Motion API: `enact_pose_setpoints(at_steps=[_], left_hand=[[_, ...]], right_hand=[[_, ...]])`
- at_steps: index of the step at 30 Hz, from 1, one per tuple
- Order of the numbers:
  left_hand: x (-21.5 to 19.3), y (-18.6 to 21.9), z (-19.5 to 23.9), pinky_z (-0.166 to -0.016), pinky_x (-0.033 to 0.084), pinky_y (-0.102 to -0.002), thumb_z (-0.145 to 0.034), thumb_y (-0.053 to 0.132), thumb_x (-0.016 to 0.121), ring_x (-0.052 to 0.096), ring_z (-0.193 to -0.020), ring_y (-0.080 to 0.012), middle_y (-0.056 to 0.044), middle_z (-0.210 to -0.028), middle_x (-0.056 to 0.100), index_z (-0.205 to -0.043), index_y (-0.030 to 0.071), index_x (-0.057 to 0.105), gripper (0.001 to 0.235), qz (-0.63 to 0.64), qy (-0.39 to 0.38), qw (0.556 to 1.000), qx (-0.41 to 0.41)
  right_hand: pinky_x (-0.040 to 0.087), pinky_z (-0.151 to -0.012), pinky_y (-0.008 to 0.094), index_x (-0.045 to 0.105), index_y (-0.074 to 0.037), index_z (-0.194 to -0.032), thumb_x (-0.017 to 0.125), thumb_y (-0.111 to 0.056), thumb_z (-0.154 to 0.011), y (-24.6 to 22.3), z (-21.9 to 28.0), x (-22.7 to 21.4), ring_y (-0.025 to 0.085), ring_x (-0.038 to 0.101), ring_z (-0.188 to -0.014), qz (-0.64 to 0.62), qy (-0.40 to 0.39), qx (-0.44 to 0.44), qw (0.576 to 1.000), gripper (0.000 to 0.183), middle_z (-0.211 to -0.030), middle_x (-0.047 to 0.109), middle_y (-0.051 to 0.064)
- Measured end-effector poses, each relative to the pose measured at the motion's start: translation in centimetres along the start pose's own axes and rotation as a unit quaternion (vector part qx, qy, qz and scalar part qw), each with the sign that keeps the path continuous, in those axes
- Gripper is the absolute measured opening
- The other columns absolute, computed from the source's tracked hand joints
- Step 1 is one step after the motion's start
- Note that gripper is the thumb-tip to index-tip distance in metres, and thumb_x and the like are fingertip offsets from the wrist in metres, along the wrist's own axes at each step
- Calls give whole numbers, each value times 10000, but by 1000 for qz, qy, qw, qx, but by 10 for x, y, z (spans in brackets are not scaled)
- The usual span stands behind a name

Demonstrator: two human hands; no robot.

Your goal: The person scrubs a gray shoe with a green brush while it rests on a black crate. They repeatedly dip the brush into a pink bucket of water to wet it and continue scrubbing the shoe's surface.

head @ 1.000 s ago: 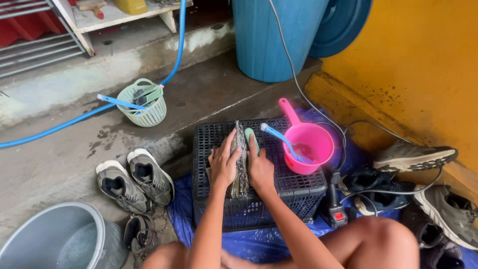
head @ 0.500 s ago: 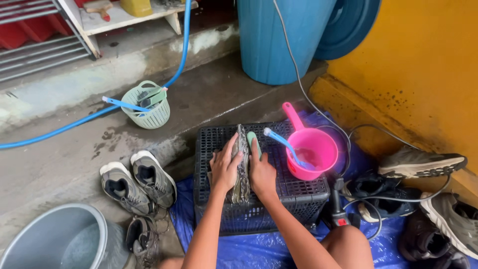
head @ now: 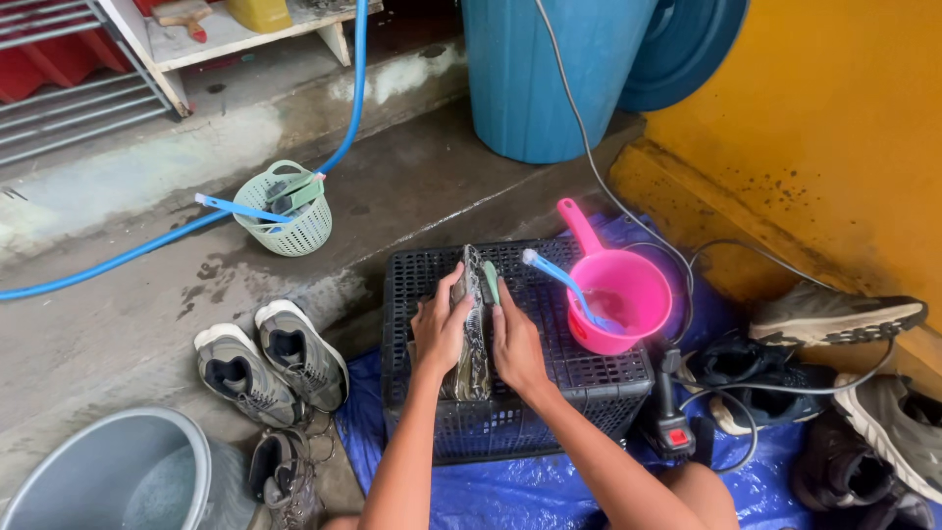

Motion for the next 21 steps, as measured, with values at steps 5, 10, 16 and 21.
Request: enact_pose_setpoints(at_steps=[5,10,16,21], left_hand=[[2,-3,-7,-1375,134,-572,-1090,573,461,534,-1547,-376,-185,-1588,653,-1661,417,407,595,-12,5,997,-70],[-4,26,10,-1359,132,-588,-1108,590,450,547,-1529,-391,-200,-1594,640,-1689,414,403,608,-3,20,998,-64],[-4,40,18,-1350,55,-661,-1092,564,461,430,-1617,-400,-177,-1759,474,-1760,361,329,711,6,6,999,-34],[12,22,2,-1329,33,-726,-1072,395,535,418,-1611,-461,-252,-1696,513,-1736,293,327,704,26,12,998,-48]], right_hand=[[520,-1198,554,542,-272,-1682,393,-352,-1157,-23,-48,4,423,663,-1383,-61,-28,49,997,552,-1466,735,182],[517,-1220,494,609,-355,-1623,417,-390,-1142,5,-64,11,331,678,-1386,-38,-45,86,995,519,-1466,753,57],[499,-1209,619,502,-215,-1704,373,-306,-1128,-51,34,-37,495,639,-1379,-65,-49,118,990,598,-1433,724,279],[501,-1160,662,535,-207,-1677,400,-322,-1142,-56,-5,-32,521,666,-1315,-16,-33,75,997,563,-1334,743,331]])
Point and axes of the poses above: each hand's wrist, its own z-axis away from the middle knuckle, its own x-axis out of the palm, y = z × x, the point moved 9 cm from there along -z, towards the middle knuckle
